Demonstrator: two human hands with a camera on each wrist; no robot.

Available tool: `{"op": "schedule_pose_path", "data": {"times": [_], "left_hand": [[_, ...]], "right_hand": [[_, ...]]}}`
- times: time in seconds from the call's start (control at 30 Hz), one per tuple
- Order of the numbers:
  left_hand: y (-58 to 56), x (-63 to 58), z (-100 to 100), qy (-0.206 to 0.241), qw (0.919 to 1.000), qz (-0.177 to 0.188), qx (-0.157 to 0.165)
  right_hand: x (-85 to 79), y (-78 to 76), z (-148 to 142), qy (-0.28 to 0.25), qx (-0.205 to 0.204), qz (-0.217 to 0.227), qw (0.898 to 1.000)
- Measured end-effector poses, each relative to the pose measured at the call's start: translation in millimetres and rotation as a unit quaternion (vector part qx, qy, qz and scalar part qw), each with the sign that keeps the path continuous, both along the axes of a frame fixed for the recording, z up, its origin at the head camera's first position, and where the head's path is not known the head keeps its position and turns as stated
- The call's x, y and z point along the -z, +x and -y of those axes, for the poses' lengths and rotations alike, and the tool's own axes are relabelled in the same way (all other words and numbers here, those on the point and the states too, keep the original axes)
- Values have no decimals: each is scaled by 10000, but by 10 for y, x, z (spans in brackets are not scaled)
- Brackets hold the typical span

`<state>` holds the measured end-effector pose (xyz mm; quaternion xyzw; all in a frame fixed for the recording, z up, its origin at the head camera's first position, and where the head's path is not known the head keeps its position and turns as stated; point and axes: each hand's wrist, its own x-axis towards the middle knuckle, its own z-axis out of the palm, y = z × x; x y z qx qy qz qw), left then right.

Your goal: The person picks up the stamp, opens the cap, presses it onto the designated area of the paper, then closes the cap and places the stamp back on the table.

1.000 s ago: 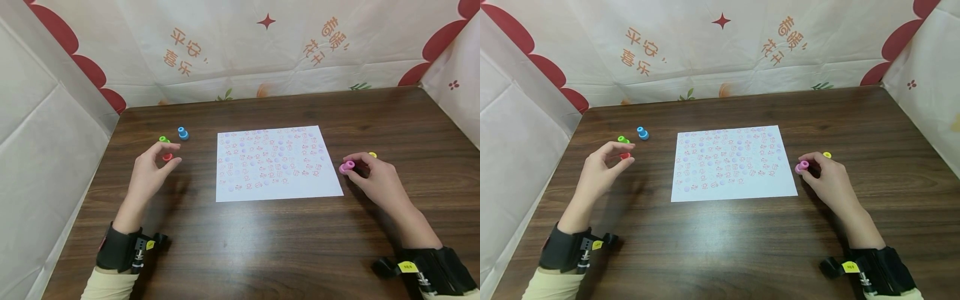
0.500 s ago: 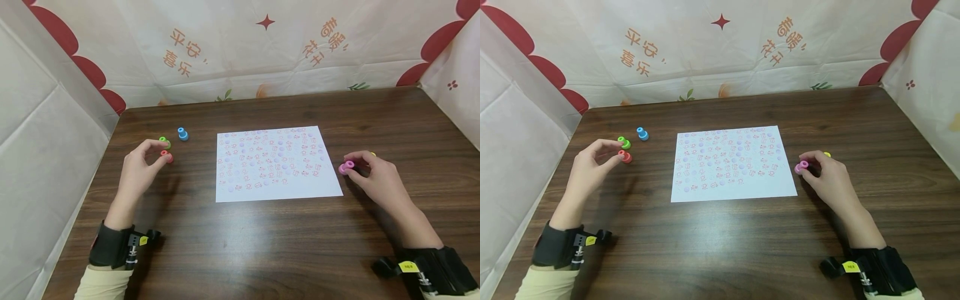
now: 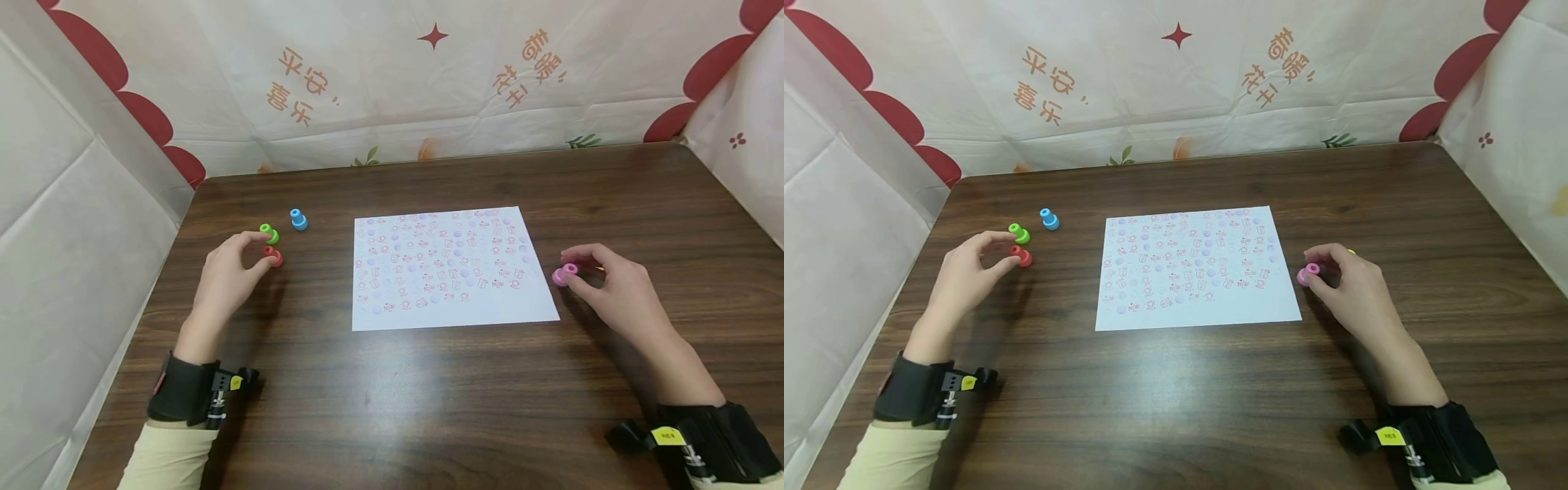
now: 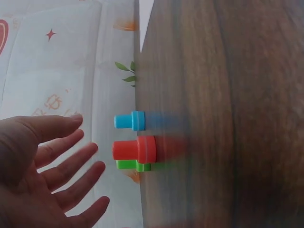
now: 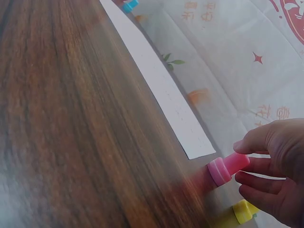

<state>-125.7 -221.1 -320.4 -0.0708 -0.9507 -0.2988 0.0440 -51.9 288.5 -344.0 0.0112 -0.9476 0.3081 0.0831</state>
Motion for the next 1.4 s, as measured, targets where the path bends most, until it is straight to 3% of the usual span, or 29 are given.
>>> {"op": "schedule_pose_path", "data": {"times": [0.23,0.47,1.4], "left_hand": [[-14,45,-3,-794,9965,230,111],[-6,51,-23,-1172,9914,562,158],[9,48,-14,-884,9949,463,-174]], "right_hand": [[-21,2,2,-55,-8,57,10000],[-30,5,7,-69,-21,39,10000],[-56,12,2,-48,-14,-14,10000]]}}
